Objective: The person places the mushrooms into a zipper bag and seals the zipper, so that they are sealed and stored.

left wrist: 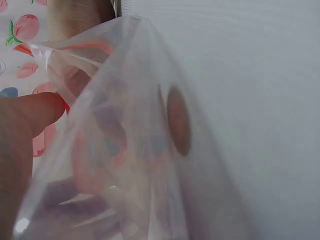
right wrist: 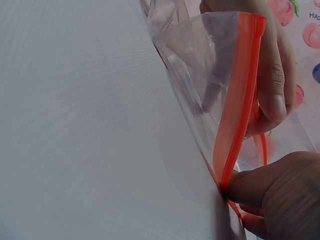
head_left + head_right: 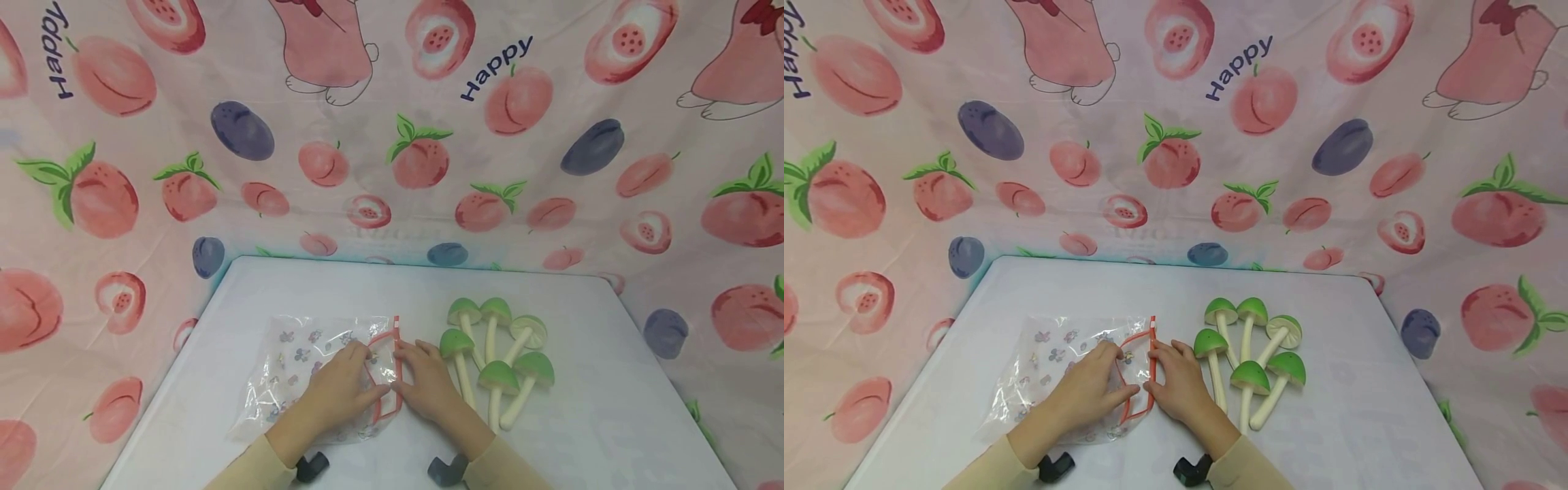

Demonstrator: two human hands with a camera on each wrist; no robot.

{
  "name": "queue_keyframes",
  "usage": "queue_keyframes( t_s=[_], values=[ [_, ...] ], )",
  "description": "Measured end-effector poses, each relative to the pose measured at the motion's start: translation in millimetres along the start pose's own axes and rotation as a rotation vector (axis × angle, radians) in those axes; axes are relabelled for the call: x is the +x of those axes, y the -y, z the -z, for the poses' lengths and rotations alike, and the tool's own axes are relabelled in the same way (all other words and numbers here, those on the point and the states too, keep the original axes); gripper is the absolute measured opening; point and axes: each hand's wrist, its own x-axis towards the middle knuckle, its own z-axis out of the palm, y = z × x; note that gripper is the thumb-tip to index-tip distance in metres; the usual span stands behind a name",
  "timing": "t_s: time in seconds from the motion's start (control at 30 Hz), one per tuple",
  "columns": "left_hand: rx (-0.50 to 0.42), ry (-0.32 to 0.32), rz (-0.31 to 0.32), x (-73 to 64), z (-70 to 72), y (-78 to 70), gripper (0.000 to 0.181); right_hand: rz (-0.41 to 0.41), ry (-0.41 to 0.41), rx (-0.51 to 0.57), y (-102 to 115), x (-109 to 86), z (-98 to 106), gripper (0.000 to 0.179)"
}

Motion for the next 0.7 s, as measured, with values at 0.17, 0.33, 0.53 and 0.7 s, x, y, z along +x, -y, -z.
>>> queue_keyframes(
  t_s=[0.17, 0.33, 0.53, 0.7],
  values=[
    [-0.018, 0.012, 0.027, 0.6, -1.4, -1.9, 0.059, 0.006, -0.008, 0.006, -0.3, -0.1, -0.3, 0.055],
    [-0.057, 0.020, 0.039, -0.7, -1.4, -1.7, 0.053, 0.008, -0.008, 0.007, -0.5, 0.0, -0.6, 0.055],
    [-0.107, 0.049, 0.059, -3.0, 2.4, -1.3, 0.050, 0.002, -0.006, 0.008, -1.0, -0.3, -0.6, 0.055],
    [-0.094, 0.073, 0.039, -6.4, 5.2, -1.1, 0.049, 0.006, -0.010, 0.015, -1.1, -0.5, -0.3, 0.054]
  ],
)
